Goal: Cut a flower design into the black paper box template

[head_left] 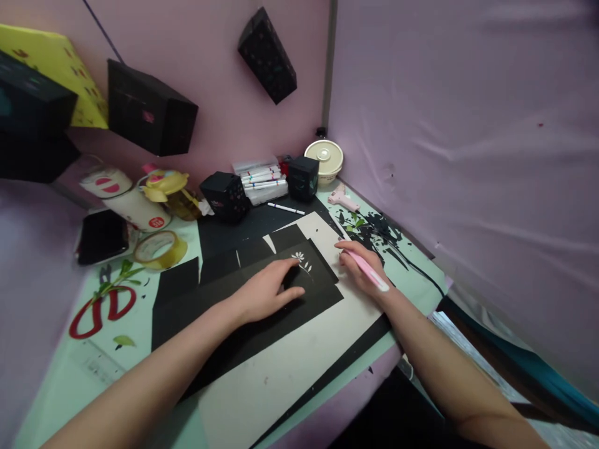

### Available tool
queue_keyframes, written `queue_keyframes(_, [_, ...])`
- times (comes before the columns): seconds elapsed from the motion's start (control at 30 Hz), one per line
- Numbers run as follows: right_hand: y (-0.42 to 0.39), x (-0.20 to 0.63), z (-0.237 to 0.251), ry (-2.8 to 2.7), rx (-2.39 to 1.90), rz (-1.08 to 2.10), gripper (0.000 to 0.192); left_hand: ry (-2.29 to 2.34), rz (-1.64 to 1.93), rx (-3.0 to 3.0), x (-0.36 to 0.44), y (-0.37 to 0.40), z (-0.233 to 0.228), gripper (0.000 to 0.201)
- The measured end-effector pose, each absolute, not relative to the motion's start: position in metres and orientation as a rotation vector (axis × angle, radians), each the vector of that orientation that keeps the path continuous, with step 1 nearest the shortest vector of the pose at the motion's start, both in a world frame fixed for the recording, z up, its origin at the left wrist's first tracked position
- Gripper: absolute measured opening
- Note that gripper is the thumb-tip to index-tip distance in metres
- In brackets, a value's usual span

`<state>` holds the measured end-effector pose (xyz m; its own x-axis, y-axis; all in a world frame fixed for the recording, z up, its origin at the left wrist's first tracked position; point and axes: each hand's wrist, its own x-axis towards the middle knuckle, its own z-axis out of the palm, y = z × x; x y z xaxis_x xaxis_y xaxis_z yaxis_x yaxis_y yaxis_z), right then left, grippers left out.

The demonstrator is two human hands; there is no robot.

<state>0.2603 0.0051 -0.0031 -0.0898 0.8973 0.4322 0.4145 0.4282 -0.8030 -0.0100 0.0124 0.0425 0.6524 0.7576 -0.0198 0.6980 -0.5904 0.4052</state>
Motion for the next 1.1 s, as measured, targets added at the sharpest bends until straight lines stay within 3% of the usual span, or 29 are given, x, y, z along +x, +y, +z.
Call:
queue_keyframes(0.2, [0.003,0.266,0.001,-1.580,-1.106,0.621,0.023,1.265,0.293,2.504,-0.016,-0.005,0.041,0.037])
queue_keyframes(0.4, [0.009,0.260,0.013,-1.493,-1.122,1.009,0.024,1.319,0.143,2.524,-0.005,-0.034,0.024,0.060])
queue_keyframes(0.63, [0.025,0.226,0.037,-1.420,-0.987,1.463,0.020,1.336,0.143,2.526,-0.022,-0.050,0.027,0.050])
queue_keyframes(0.83, [0.031,0.193,0.033,-1.679,-1.036,1.391,0.016,1.379,0.241,2.519,-0.012,-0.071,0.019,0.044])
queue_keyframes(1.1, [0.026,0.204,0.017,-1.740,-1.005,1.454,0.020,1.171,0.300,2.563,-0.012,-0.073,0.011,0.050])
